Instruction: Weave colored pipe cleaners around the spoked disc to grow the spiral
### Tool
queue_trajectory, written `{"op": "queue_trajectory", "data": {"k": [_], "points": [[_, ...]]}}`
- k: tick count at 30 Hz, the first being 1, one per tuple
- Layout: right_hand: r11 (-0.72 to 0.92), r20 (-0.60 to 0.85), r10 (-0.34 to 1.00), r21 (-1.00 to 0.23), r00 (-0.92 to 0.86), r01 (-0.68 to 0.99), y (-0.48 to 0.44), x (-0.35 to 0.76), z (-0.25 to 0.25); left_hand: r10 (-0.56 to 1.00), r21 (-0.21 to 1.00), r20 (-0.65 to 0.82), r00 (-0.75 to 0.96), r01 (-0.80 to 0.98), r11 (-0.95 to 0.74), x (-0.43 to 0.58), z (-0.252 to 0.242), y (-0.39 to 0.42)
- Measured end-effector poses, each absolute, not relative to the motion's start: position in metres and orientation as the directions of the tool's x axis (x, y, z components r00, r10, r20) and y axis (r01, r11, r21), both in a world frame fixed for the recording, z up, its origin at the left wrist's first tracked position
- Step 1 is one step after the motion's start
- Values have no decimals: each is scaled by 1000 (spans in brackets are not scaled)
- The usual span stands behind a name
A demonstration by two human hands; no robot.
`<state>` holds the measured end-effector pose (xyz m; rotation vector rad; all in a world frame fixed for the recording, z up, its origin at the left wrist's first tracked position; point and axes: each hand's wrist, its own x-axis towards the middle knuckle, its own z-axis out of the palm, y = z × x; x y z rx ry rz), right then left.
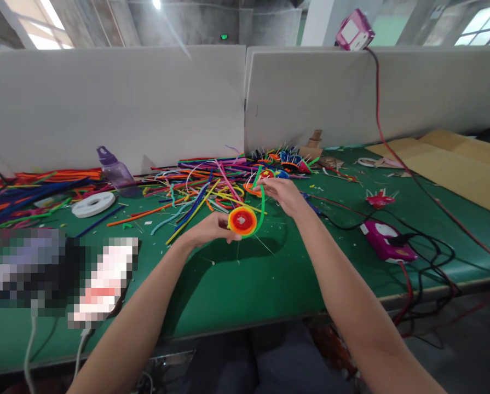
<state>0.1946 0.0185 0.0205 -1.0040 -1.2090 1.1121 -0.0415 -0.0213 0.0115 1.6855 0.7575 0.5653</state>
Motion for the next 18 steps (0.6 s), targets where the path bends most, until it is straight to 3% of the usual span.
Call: {"op": "queue_trajectory", "data": {"k": [4, 10, 18], "points": [[245, 248, 967, -967, -52, -66, 10, 193, 30, 652, 954, -74, 754, 244, -175, -36, 16, -28], [380, 385, 922, -918, 26, 111, 11, 199, 33, 628, 943, -78, 774, 261, -206, -32, 18, -31], [571, 647, 759, -713, 70, 407, -18, 170, 52, 697, 936, -34, 716, 268, -230, -23, 14, -34]]}}
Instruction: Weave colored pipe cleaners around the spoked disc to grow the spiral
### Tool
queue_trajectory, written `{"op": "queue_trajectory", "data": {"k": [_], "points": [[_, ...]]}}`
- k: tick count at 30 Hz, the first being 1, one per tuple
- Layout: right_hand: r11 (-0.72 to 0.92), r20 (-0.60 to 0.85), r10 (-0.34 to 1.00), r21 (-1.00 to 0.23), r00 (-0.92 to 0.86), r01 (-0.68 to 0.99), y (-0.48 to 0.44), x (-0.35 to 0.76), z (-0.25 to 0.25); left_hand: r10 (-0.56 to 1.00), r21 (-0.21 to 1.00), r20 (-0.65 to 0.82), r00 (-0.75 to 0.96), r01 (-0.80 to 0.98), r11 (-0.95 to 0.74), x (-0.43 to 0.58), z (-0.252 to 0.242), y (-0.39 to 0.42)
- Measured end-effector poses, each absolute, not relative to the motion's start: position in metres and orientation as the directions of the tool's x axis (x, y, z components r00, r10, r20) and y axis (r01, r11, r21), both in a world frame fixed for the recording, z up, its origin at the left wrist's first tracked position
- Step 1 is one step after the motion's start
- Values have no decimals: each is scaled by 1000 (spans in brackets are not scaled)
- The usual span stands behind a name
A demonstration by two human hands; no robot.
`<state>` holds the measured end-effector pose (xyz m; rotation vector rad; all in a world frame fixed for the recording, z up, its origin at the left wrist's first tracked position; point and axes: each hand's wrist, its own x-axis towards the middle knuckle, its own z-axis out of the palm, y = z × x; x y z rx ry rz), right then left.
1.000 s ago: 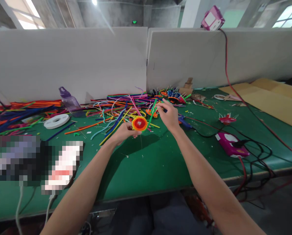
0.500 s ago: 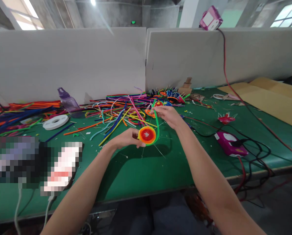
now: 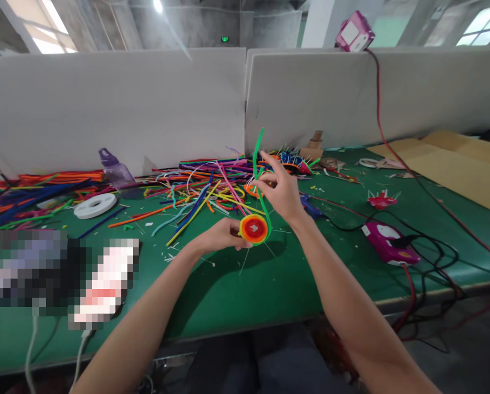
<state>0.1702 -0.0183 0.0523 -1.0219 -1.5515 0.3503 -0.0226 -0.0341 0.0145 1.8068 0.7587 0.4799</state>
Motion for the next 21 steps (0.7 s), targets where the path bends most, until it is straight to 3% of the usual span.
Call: {"op": "queue_trajectory", "data": {"k": [5, 11, 15, 21], "points": [[600, 642, 763, -656, -79, 458, -25, 152, 46, 695, 942, -16, 719, 245, -231, -17, 14, -38], [581, 639, 762, -599, -108, 551, -14, 150, 33, 681, 949, -12, 732, 222, -222, -14, 16, -42], [523, 556, 810, -543, -185, 657, -19, 145, 36, 683, 929, -23, 730, 267, -255, -13, 15, -42], [512, 483, 836, -519, -259, 684, -31, 137, 41, 717, 911, -46, 695, 324, -255, -12, 14, -42]]}}
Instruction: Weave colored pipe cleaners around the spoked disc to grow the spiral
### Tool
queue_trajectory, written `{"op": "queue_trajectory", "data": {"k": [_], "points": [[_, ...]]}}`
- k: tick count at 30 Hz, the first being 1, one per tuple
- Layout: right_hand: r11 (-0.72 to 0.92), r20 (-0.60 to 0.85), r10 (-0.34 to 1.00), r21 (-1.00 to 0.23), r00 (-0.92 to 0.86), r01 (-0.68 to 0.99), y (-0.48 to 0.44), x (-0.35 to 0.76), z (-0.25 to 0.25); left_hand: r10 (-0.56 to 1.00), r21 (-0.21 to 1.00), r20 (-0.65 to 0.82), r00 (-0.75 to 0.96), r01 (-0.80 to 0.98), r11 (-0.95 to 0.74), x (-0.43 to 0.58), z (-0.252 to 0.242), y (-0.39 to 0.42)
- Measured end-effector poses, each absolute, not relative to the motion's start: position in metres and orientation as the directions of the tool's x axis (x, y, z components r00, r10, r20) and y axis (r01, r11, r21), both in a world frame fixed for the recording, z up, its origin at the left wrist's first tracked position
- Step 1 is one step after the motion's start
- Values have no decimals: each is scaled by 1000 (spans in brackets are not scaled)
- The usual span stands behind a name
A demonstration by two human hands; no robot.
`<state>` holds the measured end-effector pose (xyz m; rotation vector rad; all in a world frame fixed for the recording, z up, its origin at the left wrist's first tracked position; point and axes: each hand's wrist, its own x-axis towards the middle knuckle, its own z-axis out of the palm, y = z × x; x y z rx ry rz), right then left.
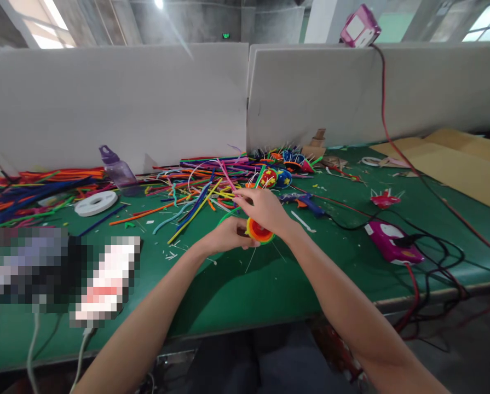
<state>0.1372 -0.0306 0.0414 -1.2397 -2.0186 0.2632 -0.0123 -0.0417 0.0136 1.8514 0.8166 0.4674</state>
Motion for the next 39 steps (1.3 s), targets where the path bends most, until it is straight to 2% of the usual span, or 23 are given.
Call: {"op": "queue_trajectory", "data": {"k": [7, 16, 19, 21, 23, 27, 30, 33, 36, 39], "points": [[620, 596, 702, -245, -389, 745, -25, 136, 30, 739, 899, -47, 672, 351, -261, -13, 8, -39], [670, 774, 563, -221, -290, 709, -27, 129, 27, 778, 912, -29, 628, 335, -237, -13, 10, -40], [723, 793, 494, -146, -357, 676, -31, 124, 28, 844, 921, 66, 533, 293, -257, -14, 5, -35], [765, 799, 431, -77, -419, 640, -34, 121, 28, 876, 906, 197, 440, 260, -334, -14, 0, -30], [805, 801, 373, -29, -468, 592, -36, 118, 27, 897, 879, 346, 276, 240, -413, -16, -4, -25], [854, 813, 286, 24, -508, 519, -40, 114, 24, 894, 867, 431, 121, 220, -447, -20, -6, -22], [855, 817, 277, 31, -506, 518, -41, 114, 21, 889, 875, 456, 49, 156, -458, -22, -2, -23], [859, 823, 315, -34, -473, 512, -41, 114, 20, 883, 879, 469, 5, 89, -468, -22, 1, -24], [897, 835, 310, -98, -454, 432, -41, 112, 19, 874, 875, 484, -42, 47, -482, -22, 3, -24], [925, 827, 281, -98, -487, 367, -44, 108, 18, 863, 865, 499, -71, -9, -501, -22, 4, -27]]}}
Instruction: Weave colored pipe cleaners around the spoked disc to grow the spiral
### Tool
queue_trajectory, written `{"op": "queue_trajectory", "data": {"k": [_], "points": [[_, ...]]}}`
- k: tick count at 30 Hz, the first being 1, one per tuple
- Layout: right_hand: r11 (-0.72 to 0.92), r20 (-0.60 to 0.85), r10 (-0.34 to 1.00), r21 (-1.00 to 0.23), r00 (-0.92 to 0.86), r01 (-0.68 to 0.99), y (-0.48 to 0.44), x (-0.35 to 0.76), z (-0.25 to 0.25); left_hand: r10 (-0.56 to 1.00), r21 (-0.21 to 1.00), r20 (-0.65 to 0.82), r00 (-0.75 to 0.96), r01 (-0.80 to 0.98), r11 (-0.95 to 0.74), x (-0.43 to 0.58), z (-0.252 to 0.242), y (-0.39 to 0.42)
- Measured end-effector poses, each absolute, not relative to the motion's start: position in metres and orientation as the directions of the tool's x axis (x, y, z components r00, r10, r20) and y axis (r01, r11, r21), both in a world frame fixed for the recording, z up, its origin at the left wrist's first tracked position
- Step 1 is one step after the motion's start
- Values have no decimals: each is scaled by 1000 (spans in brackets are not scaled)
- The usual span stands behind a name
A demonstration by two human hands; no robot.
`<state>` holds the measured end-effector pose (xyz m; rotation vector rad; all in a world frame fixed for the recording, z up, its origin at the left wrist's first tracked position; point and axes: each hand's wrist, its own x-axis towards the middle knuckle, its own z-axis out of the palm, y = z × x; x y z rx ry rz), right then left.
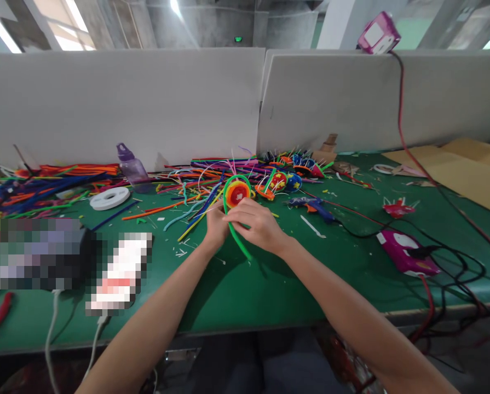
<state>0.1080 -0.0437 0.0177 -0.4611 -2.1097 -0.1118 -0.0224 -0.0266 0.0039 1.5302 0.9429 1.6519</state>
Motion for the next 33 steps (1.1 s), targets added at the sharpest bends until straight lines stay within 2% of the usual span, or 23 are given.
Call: {"op": "queue_trajectory", "data": {"k": [8, 13, 16, 19, 23, 27, 30, 33], "points": [[903, 696, 258, 72, -670, 423, -55, 104, 20, 916, 914, 397, -63, -56, -401, -23, 7, -31], [917, 682, 224, 94, -696, 388, -54, 103, 19, 921, 918, 387, -45, -68, -390, -21, 13, -35], [895, 725, 264, 62, -636, 442, -56, 100, 18, 903, 906, 424, -66, 17, -423, -22, 14, -36], [831, 763, 368, -12, -532, 557, -60, 95, 18, 870, 875, 483, -103, 92, -475, -25, 13, -32], [803, 757, 466, -144, -458, 579, -57, 92, 14, 854, 870, 488, -178, 28, -492, -26, 10, -23], [756, 700, 617, -400, -359, 517, -46, 93, 7, 872, 888, 425, -243, -77, -454, -25, 5, -14], [678, 639, 729, -627, -244, 385, -36, 97, 3, 904, 913, 349, -248, -128, -387, -25, 3, -11], [602, 590, 795, -737, -143, 307, -28, 101, 0, 936, 936, 288, -201, -147, -320, -25, 2, -10]]}}
